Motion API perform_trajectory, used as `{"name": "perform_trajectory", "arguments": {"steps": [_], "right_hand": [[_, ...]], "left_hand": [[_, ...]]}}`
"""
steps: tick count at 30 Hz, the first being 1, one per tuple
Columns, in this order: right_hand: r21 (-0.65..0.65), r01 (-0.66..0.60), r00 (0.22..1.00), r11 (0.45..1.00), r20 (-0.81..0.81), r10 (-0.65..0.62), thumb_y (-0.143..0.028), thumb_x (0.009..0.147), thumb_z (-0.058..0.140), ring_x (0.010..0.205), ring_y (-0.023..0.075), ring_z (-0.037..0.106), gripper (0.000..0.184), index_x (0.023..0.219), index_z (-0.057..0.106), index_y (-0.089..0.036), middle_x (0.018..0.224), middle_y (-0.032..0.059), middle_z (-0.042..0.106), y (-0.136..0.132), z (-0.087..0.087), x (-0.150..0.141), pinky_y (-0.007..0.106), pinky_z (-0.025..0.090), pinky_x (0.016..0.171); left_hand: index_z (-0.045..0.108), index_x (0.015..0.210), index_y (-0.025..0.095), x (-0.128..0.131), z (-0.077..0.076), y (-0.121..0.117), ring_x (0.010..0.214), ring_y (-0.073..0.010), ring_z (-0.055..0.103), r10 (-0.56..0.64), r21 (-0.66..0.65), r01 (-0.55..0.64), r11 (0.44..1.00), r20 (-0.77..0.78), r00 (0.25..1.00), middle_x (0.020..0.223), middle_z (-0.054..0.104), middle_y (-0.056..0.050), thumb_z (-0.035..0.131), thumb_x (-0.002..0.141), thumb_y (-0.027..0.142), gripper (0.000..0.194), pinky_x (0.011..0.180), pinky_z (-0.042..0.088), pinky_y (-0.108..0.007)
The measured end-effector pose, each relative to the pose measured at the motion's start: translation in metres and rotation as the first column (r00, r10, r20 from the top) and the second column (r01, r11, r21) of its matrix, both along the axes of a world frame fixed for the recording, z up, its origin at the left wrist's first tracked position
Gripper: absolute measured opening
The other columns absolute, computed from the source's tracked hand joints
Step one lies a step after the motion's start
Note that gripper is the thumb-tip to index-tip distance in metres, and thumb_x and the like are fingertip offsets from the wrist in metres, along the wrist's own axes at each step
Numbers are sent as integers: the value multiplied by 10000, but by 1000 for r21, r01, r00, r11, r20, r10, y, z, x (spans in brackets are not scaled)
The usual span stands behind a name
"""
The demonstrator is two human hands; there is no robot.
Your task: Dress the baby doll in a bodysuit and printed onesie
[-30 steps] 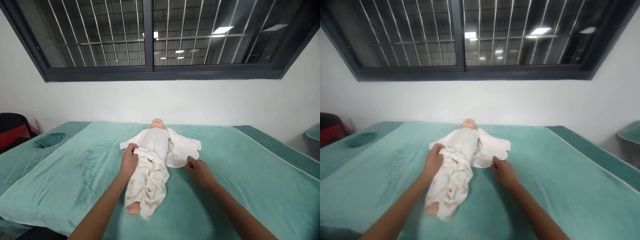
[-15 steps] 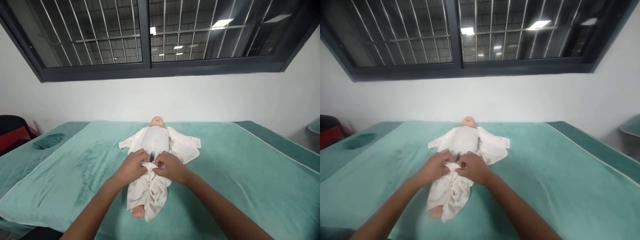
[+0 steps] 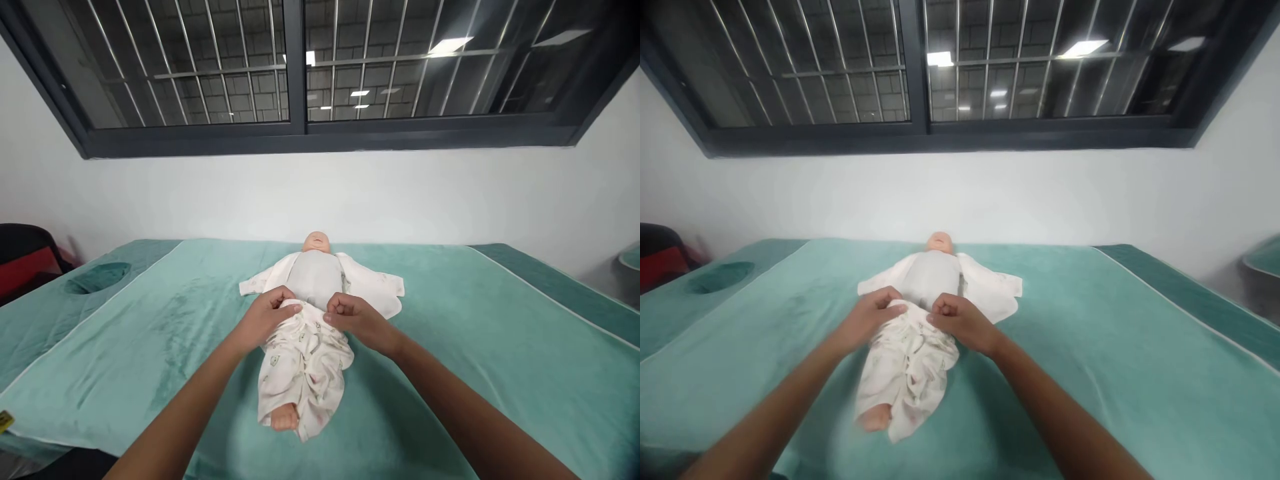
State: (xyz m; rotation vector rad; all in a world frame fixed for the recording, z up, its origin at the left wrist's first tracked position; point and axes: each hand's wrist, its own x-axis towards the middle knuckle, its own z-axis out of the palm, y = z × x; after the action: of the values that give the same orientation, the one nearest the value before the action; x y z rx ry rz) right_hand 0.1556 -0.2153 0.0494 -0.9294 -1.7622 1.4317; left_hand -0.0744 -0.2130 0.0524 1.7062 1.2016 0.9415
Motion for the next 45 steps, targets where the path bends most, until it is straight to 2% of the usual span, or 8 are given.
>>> {"name": "perform_trajectory", "arguments": {"steps": [12,15,18,22,25,32,38,45], "right_hand": [[86,-174,855,981,507,107,-384,815,530,580,93,272,343,613,324,-199,617,-59,285,30,-27,46,251,200,528],[275,-56,845,960,525,-101,-247,760,513,601,109,327,207,640,350,-207,624,-59,349,36,-44,41,254,243,558],[521,152,820,840,407,-401,-175,729,488,667,140,409,143,674,364,-220,715,-30,451,38,-56,24,275,335,633],[660,221,842,718,243,-482,-142,728,501,1093,233,486,118,747,414,-219,1215,103,505,42,-65,11,371,378,917],[612,242,840,753,256,-478,-155,763,485,1148,244,493,167,919,483,-215,1254,106,539,49,-64,12,371,377,932],[553,358,745,752,317,-588,-231,818,423,654,189,521,167,936,541,-237,657,-24,556,102,-48,12,276,332,637],[332,552,730,765,250,-636,-345,783,469,672,178,514,125,758,515,-231,680,-20,561,138,-66,10,267,347,611],[49,360,856,932,381,-351,-376,791,487,532,125,400,227,639,440,-214,593,-32,455,127,-65,33,254,285,479]], "left_hand": [[598,761,211,-14,-48,24,699,-161,535,275,217,-219,951,-277,921,718,618,24,555,825,469,270,689,392,-262],[556,794,211,-17,-63,31,776,-178,550,234,240,-161,957,-319,918,800,619,-5,497,865,473,278,752,408,-287],[510,803,208,-14,-67,35,927,-193,544,199,327,-103,940,-277,940,963,598,-53,453,895,417,235,845,418,-308],[484,835,214,-9,-60,36,1069,-211,530,198,307,-104,946,-292,936,1104,592,-75,423,909,389,200,901,403,-320],[469,877,226,-2,-49,41,823,-201,582,209,220,-131,967,-383,900,879,630,-37,370,928,427,230,732,416,-301],[438,896,232,16,-27,95,571,-183,485,349,243,-272,931,-381,856,575,477,34,386,913,430,206,578,300,-272],[465,798,224,13,-57,127,681,-172,516,362,219,-307,926,-292,885,662,542,23,429,876,484,274,656,367,-273],[476,761,207,-5,-68,117,733,-166,479,205,84,-192,978,-207,956,740,520,22,440,852,527,335,676,376,-273]]}}
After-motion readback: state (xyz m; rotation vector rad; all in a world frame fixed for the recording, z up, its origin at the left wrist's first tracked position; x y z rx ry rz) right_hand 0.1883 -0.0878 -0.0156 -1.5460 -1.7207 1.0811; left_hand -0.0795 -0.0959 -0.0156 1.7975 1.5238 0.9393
